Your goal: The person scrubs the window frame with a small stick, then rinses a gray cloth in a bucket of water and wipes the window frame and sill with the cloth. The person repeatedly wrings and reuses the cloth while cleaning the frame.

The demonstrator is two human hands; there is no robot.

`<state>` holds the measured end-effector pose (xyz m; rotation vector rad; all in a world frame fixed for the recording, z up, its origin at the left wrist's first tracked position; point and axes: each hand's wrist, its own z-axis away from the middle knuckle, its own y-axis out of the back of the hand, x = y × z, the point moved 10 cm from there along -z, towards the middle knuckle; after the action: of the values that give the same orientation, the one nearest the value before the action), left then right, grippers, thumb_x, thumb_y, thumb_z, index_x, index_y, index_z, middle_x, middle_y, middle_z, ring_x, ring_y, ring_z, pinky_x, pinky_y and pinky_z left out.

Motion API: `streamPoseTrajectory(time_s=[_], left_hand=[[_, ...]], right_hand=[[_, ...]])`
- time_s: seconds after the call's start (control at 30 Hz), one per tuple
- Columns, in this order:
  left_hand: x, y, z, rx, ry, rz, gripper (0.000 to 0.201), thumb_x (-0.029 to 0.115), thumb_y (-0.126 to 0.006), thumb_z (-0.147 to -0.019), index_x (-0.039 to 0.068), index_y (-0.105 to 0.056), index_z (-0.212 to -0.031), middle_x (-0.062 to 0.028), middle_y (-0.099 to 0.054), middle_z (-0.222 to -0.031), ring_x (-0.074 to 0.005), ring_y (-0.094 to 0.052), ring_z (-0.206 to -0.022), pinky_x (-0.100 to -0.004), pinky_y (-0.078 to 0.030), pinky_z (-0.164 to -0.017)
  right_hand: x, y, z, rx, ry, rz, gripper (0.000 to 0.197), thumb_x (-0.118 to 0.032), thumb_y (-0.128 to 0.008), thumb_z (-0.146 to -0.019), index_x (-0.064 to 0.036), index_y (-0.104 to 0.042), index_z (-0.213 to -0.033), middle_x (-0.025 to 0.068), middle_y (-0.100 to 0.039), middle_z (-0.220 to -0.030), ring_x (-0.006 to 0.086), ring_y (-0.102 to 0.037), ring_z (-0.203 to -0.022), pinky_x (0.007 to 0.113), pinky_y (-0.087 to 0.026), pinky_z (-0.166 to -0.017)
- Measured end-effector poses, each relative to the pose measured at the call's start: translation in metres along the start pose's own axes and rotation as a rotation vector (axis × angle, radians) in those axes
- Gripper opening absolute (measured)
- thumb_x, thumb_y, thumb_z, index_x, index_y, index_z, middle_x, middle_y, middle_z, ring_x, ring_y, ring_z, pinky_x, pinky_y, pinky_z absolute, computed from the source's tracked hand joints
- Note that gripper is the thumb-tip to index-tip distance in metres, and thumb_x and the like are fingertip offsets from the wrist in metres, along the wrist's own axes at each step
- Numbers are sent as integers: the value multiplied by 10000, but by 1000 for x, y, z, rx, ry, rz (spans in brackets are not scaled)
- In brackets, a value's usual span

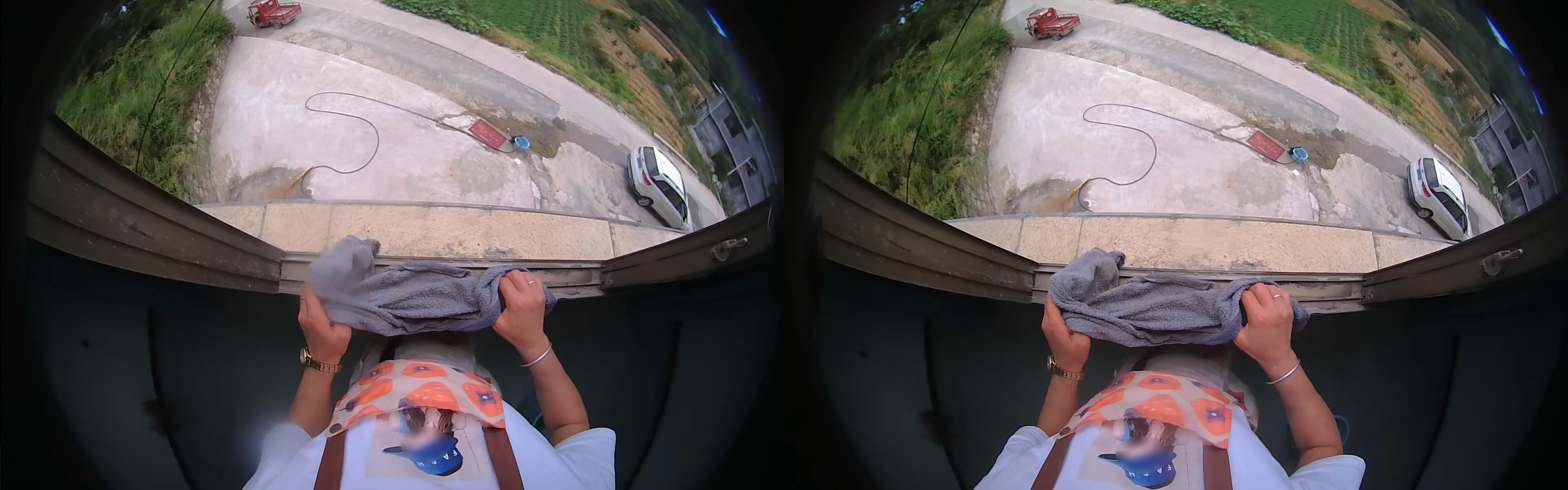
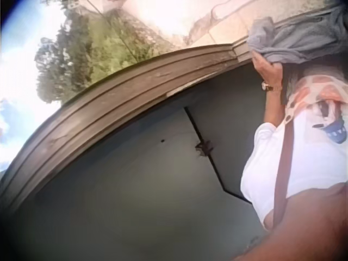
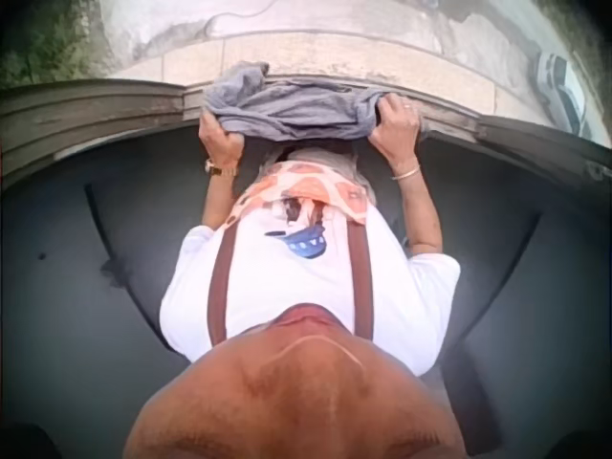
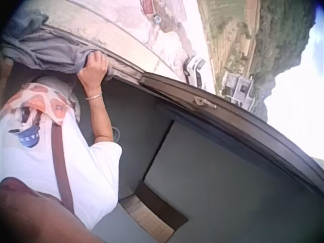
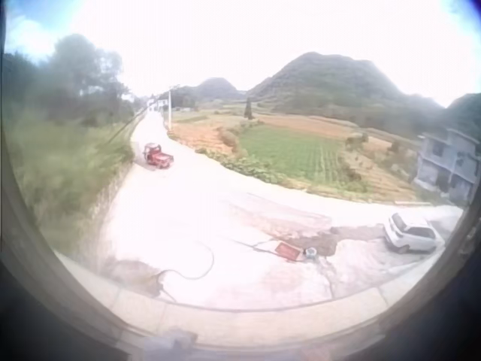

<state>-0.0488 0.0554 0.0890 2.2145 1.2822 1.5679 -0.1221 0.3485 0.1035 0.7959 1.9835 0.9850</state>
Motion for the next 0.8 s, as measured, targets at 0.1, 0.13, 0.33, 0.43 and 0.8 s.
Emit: streamPoseTrajectory(time_s=[0.1, 0.13, 0.33, 0.43, 0.8], left_hand=[[-25, 17, -16, -113, 60, -249, 356, -8, -469, -613, -94, -479, -958, -263, -531, -924, -457, -481, -932, -480, -402, -838], [-27, 17, -19, -163, 16, -332, 333, 0, -486, -605, -72, -493, -931, -239, -540, -941, -432, -487, -952, -465, -404, -849], [1, -3, -26, -249, -167, -430, 378, 68, -578, -582, -13, -578, -951, -164, -571, -983, -354, -509, -991, -420, -413, -855], [12, -17, -27, -313, -190, -310, 361, 91, -582, -615, -15, -585, -960, -168, -587, -942, -348, -530, -938, -404, -444, -797], [1, -42, -23, -320, 21, 30, 322, 58, -508, -773, -52, -555, -1072, -196, -636, -951, -361, -600, -887, -366, -465, -818]], right_hand=[[-39, -26, -14, 3, 88, -44, 139, -56, -586, -589, -16, -544, -715, 116, -519, -777, 308, -525, -746, 390, -403, -700], [-47, -34, -18, -21, 83, -51, 149, -61, -587, -591, -12, -546, -726, 118, -522, -790, 311, -523, -754, 392, -406, -701], [-72, -54, -29, -117, 88, -88, 166, -75, -588, -598, -10, -547, -744, 123, -517, -798, 321, -514, -769, 400, -407, -692], [-77, -58, -33, -162, 106, -143, 149, -71, -578, -604, -14, -544, -738, 128, -514, -781, 326, -515, -753, 405, -404, -682], [-78, -111, -59, -226, -222, -576, 167, -89, -532, -752, 18, -594, -864, 201, -624, -815, 362, -614, -736, 394, -484, -679]])
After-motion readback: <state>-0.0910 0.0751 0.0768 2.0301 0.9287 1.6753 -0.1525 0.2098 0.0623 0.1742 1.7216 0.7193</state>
